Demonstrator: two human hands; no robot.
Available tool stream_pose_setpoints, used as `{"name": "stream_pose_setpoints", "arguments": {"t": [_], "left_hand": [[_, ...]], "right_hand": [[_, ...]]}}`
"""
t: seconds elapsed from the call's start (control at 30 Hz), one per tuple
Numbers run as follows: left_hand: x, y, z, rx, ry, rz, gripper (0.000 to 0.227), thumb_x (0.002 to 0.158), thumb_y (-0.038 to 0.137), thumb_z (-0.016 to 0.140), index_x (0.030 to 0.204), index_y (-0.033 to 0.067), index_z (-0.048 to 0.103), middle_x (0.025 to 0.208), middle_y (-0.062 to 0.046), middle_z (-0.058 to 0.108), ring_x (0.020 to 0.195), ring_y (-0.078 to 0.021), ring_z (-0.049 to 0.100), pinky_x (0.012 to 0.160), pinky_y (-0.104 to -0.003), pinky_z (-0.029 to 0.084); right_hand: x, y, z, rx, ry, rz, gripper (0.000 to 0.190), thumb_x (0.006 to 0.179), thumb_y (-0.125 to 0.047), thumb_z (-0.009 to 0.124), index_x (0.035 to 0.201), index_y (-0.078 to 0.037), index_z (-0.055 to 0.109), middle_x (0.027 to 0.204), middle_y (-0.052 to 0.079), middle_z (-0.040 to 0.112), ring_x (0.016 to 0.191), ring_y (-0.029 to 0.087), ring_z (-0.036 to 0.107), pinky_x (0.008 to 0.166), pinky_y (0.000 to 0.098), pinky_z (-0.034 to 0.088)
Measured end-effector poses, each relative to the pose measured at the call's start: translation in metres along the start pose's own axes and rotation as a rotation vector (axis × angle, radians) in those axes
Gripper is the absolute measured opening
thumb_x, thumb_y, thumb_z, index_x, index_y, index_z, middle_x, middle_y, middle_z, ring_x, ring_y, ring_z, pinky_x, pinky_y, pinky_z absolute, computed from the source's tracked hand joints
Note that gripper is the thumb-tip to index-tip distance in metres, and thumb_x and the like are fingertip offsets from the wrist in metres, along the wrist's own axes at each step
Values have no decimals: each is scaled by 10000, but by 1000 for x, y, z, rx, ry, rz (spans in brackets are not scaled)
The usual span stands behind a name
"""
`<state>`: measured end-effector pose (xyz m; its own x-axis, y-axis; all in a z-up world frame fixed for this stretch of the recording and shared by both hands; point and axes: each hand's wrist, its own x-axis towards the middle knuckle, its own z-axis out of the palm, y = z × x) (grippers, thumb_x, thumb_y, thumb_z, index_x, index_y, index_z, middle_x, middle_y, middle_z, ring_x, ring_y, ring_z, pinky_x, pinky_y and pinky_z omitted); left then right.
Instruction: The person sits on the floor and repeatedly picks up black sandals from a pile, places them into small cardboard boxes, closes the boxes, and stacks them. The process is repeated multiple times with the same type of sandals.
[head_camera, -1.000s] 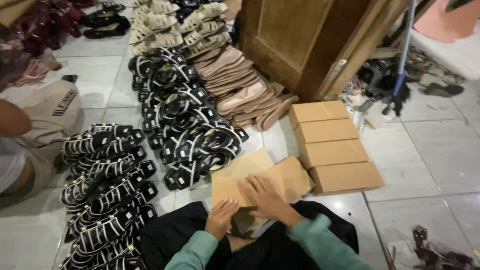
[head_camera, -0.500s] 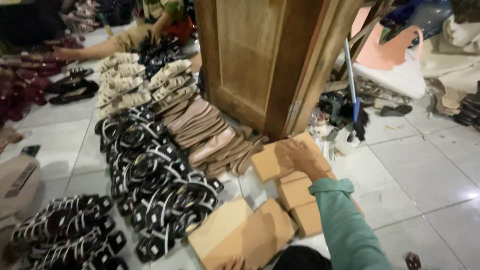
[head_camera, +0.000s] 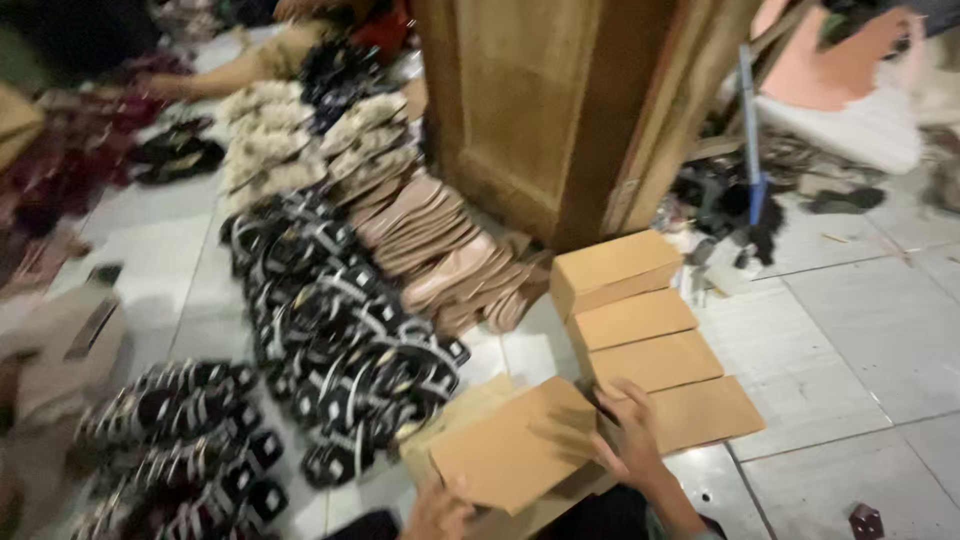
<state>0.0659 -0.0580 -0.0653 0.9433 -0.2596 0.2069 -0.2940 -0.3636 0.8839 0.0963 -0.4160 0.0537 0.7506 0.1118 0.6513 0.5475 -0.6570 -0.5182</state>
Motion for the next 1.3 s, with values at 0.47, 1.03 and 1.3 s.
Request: {"name": "stream_pose_setpoints", "arguments": {"t": [0.47, 1.03, 1.3], "left_hand": [[-53, 41, 18, 391, 413, 54, 592, 958, 147, 686, 1526, 92, 527, 1557, -216, 441, 1498, -450, 403, 1211, -496, 397], [-20, 32, -3, 352, 85, 48, 108, 808, 202, 716, 868, 218, 803, 1411, -239, 442, 1339, -490, 380, 1079, -614, 378], [-32, 55, -13, 224, 117, 82, 390, 870, 203, 705, 1258, 157, 696, 1424, -230, 486, 1369, -450, 400, 1104, -581, 344]], "right_hand": [[-43, -42, 81, -510, -752, 58, 499, 833, -591, 705, 1018, -127, 717, 1052, 111, 714, 874, 305, 697, 742, 413, 555], [-97, -36, 43, -169, -365, 21, 397, 908, -286, 680, 1266, -115, 662, 1303, 79, 651, 1247, 256, 562, 1009, 410, 473], [-93, -27, 39, -199, -567, -33, 414, 916, -301, 646, 1287, -119, 677, 1399, 75, 621, 1350, 278, 485, 1110, 456, 356]]}}
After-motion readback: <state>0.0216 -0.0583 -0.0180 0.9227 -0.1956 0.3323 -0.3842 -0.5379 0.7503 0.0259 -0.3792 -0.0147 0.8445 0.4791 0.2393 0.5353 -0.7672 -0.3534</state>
